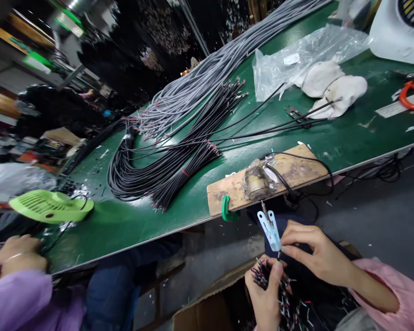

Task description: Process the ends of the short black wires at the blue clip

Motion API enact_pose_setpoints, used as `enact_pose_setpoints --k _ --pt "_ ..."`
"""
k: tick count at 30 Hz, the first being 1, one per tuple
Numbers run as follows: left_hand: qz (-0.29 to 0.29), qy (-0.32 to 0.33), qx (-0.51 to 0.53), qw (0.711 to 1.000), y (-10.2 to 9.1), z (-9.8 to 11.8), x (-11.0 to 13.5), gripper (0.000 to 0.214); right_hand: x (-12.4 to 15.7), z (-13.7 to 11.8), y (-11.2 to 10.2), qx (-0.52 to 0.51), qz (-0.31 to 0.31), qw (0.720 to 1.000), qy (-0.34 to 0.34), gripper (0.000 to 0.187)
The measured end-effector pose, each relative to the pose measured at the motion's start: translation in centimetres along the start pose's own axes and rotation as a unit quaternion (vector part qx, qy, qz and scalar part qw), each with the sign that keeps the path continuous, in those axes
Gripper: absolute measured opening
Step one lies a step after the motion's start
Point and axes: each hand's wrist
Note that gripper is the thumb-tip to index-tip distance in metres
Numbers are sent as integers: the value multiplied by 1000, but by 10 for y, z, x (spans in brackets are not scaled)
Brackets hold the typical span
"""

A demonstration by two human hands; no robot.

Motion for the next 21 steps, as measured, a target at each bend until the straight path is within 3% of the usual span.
enact_pose_setpoints --k 6,10,13,16,21 --pt "-14 -7 -21 1000 -8 -6 2 39 -3 1 1 -20 -15 997 -78 18" --pt "-20 -9 -27 999 -11 -7 1 37 -2 3 1 -18 -24 996 -85 23" --pt "-21 10 -59 998 -10 -3 -4 38 0 2 3 -10 -13 998 -54 26" --pt "-70 31 -99 992 -9 1 -10 38 1 3 6 -20 2 1000 0 27" --pt "-99 -27 12 995 -10 2 -7 36 2 9 14 -159 -39 983 86 35"
Point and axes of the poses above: each hand's wrist, its own x-axis away from the middle knuckle, its own y-axis out of the palm, z = x × y, and after that the axes turned 10 degrees about x, right-handed
